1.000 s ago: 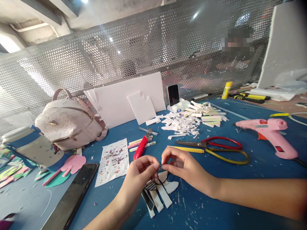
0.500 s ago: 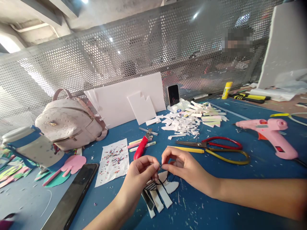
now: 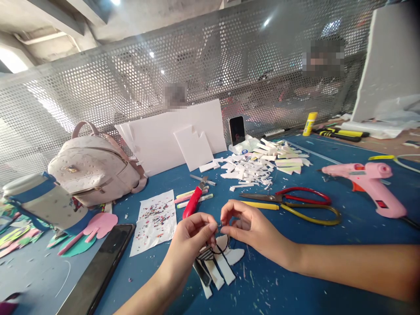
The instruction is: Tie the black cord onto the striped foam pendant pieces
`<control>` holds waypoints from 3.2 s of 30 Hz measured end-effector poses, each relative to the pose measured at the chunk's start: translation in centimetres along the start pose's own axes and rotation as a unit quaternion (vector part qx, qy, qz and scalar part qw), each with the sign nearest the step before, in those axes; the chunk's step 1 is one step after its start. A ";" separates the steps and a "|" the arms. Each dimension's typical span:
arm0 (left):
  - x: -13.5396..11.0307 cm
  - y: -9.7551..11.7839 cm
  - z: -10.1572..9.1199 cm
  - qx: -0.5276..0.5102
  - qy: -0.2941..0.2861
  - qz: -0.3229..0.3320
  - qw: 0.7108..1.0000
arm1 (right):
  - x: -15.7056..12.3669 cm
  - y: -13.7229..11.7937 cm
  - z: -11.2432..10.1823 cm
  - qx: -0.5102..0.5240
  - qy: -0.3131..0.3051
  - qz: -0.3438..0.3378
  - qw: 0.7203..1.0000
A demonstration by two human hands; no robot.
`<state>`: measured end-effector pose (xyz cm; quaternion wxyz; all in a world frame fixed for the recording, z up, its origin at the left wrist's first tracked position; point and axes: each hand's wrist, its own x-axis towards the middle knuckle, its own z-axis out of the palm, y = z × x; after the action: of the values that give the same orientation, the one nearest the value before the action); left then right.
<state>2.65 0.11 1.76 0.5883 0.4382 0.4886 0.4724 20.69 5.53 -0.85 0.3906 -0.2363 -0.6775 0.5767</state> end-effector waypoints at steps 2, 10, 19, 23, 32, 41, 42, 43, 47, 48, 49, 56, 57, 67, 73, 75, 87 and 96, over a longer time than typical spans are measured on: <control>0.0 0.0 0.0 0.000 0.000 0.000 1.000 | 0.0 -0.1 0.0 -0.006 0.003 0.001 1.000; -0.1 0.1 0.0 0.006 0.007 0.002 1.000 | -0.2 -0.7 -0.1 -0.008 0.006 0.012 1.000; 0.1 -0.2 0.0 -0.007 0.004 0.006 1.000 | -0.3 -1.0 -0.3 -0.025 0.002 -0.011 1.000; 0.2 -0.3 -0.1 -0.004 0.004 0.009 1.000 | -0.3 -1.0 -0.4 -0.029 -0.002 -0.023 0.999; 0.1 -0.1 -0.1 0.006 -0.005 0.003 1.000 | -0.5 -0.8 -0.3 -0.038 -0.009 -0.031 0.999; -0.2 0.2 0.1 -0.004 0.007 0.009 1.000 | -0.4 -0.9 -0.4 -0.038 0.008 -0.011 0.999; -0.2 0.3 0.2 -0.005 0.010 0.010 1.000 | -0.4 -0.9 -0.4 -0.037 0.009 -0.010 0.999; -0.3 0.3 0.2 -0.006 0.012 0.011 1.000 | -0.4 -0.9 -0.4 -0.037 0.009 -0.010 0.999; -0.3 0.4 0.3 -0.004 0.014 0.015 1.000 | -0.6 -0.9 -0.4 -0.039 0.004 -0.019 0.999; -0.3 0.4 0.3 -0.003 0.013 0.018 1.000 | -0.6 -0.9 -0.4 -0.042 0.000 -0.023 0.999; -0.2 0.4 0.2 -0.002 0.011 0.022 1.000 | -0.6 -0.9 -0.4 -0.045 -0.002 -0.027 0.999; -0.2 0.3 0.2 -0.002 0.010 0.012 1.000 | -0.6 -1.0 -0.4 -0.053 -0.004 -0.038 0.998; -0.3 0.3 0.2 -0.002 0.011 0.010 1.000 | -0.6 -1.0 -0.3 -0.049 -0.003 -0.035 0.998; -0.3 0.3 0.2 -0.001 0.013 0.014 1.000 | -0.6 -0.9 -0.4 -0.049 0.003 -0.022 0.999; -0.3 0.5 0.3 -0.007 0.014 0.020 1.000 | -0.5 -1.0 -0.4 -0.046 0.006 -0.025 0.999; -0.2 0.5 0.4 -0.011 0.014 0.026 0.999 | -0.4 -1.1 -0.4 -0.049 0.003 -0.032 0.998; -0.1 0.1 0.1 -0.001 0.015 0.016 1.000 | -0.3 -0.7 -0.1 -0.033 0.035 -0.018 0.999; 0.2 -0.2 -0.1 -0.008 0.011 0.024 1.000 | -0.1 0.0 0.0 0.043 0.032 -0.003 0.999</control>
<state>2.61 0.31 1.49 0.5746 0.4398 0.4805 0.4955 20.74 5.43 -0.85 0.4236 -0.2361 -0.6400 0.5960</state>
